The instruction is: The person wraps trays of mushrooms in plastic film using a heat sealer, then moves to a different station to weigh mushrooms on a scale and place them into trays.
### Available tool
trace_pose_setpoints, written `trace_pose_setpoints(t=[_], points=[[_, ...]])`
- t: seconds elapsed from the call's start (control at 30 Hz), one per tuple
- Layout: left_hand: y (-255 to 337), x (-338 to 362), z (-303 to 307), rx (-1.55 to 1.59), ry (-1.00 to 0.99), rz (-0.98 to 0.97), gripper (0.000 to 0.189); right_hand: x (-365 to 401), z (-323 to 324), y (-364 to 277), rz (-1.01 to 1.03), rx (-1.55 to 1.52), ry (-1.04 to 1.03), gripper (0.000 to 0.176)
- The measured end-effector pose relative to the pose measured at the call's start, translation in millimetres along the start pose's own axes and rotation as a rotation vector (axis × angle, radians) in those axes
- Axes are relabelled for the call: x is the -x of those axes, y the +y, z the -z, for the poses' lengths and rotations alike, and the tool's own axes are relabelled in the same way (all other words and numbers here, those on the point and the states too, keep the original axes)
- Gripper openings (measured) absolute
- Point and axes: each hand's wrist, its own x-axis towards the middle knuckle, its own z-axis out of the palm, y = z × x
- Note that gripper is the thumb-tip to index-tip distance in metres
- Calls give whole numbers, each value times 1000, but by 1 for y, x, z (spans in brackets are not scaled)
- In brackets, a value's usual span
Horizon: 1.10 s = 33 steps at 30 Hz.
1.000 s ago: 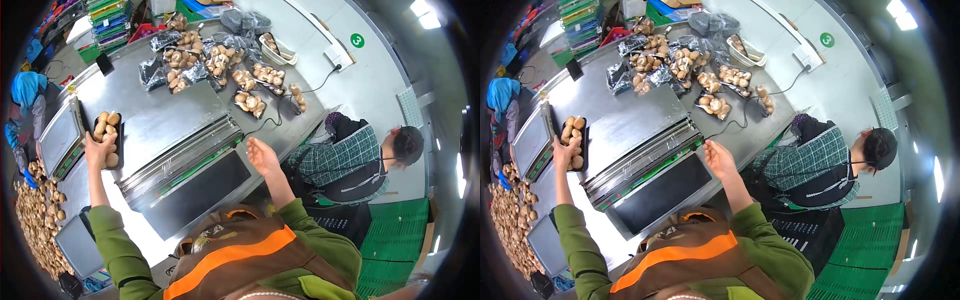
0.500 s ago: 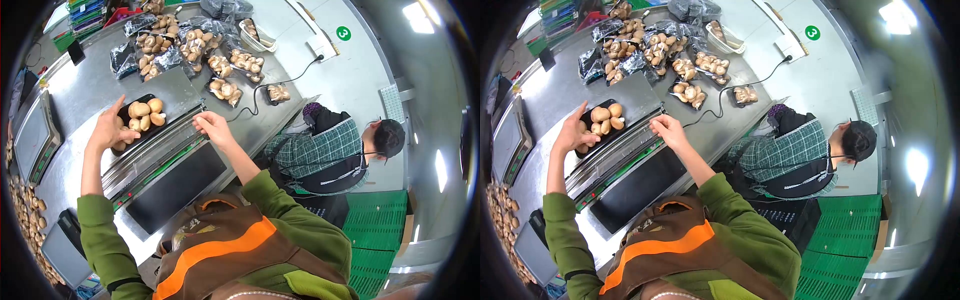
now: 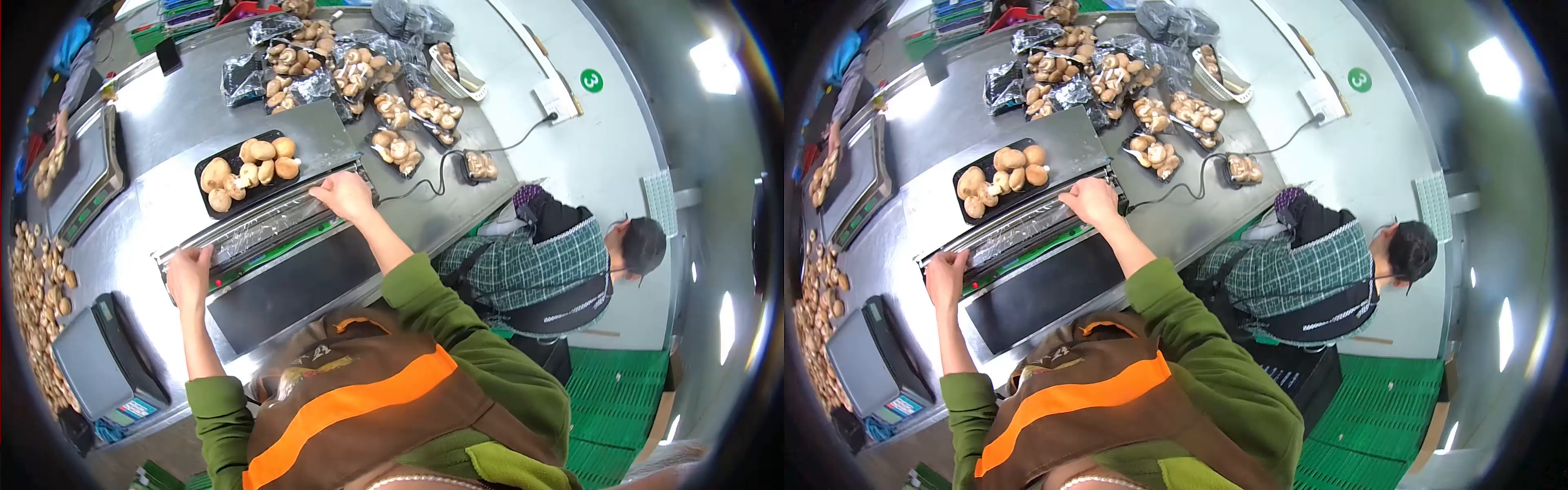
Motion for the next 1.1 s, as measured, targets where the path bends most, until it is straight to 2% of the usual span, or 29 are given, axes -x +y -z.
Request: trace_pose_setpoints(t=[0.03, 0.07, 0.1, 0.17, 0.2, 0.23, 0.3, 0.37, 0.43, 0.5, 0.53, 0.6, 0.63, 0.67, 0.7, 0.73, 0.77, 0.87, 0.9, 0.93, 0.97, 1.0, 1.03, 1.1], points=[[-8, -1, -9, 128, 75, 7, 35, 1, 2, 6, 20, 16, -8, 30], [-6, 0, -1, 217, 4, 24, 32, 1, 9, 13, -149, -469, -152, 27], [-18, 1, -3, 567, -90, 87, 32, 1, 14, 18, -326, -951, -301, 25], [-20, 8, 12, 1271, -547, 479, 30, 15, 8, 26, -488, -1476, -408, 21], [-10, 13, 15, 1443, -640, 687, 25, 18, -2, 31, -668, -1889, -677, 25], [-19, 8, 12, 1457, -630, 695, 25, 24, -2, 20, -764, -1966, -834, 28], [-45, -8, 6, 1791, -845, 327, 25, 9, 0, 23, -485, -1945, -990, 31], [-19, -29, 54, 2046, -702, 137, 26, -21, 51, 8, -272, -2032, -727, 26], [2, -57, 74, 2070, -487, -141, 28, -53, 92, -30, -12, -2192, -758, 24], [58, -73, 96, 1608, -115, -363, 38, -81, 110, -77, -76, -1983, -178, 27], [61, -96, 87, 1361, -31, -389, 41, -100, 100, -83, -62, -1981, -180, 27], [45, -144, 45, 914, 92, -420, 48, -142, 60, -86, 209, -1389, -67, 38], [32, -163, 18, 713, 74, -374, 52, -156, 37, -78, 221, -1154, -76, 41], [17, -176, -3, 512, -73, -238, 53, -177, 10, -60, 303, -897, -120, 44], [36, -161, 8, 328, -199, -97, 48, -191, -11, -44, 253, -765, -198, 45], [22, -159, -15, 341, -74, -427, 43, -180, -17, -48, 165, -871, -334, 47], [21, -151, -24, 270, 39, -505, 39, -176, -17, -49, 168, -866, -343, 47], [19, -138, -23, 350, -15, -460, 37, -168, -12, -44, 39, -728, -373, 49], [24, -132, -16, 470, -111, -366, 36, -165, -10, -42, 33, -727, -371, 49], [29, -130, -10, 585, -198, -277, 36, -165, -5, -42, 126, -498, -338, 51], [30, -130, -8, 584, -194, -287, 36, -163, 1, -46, 215, -269, -300, 55], [29, -128, -7, 589, -187, -292, 36, -170, -4, -38, 161, -150, -374, 58], [28, -126, -5, 596, -179, -296, 35, -161, 2, -40, 164, -149, -365, 58], [23, -119, 0, 618, -183, -272, 40, -128, 19, -42, -166, -623, -586, 64]])
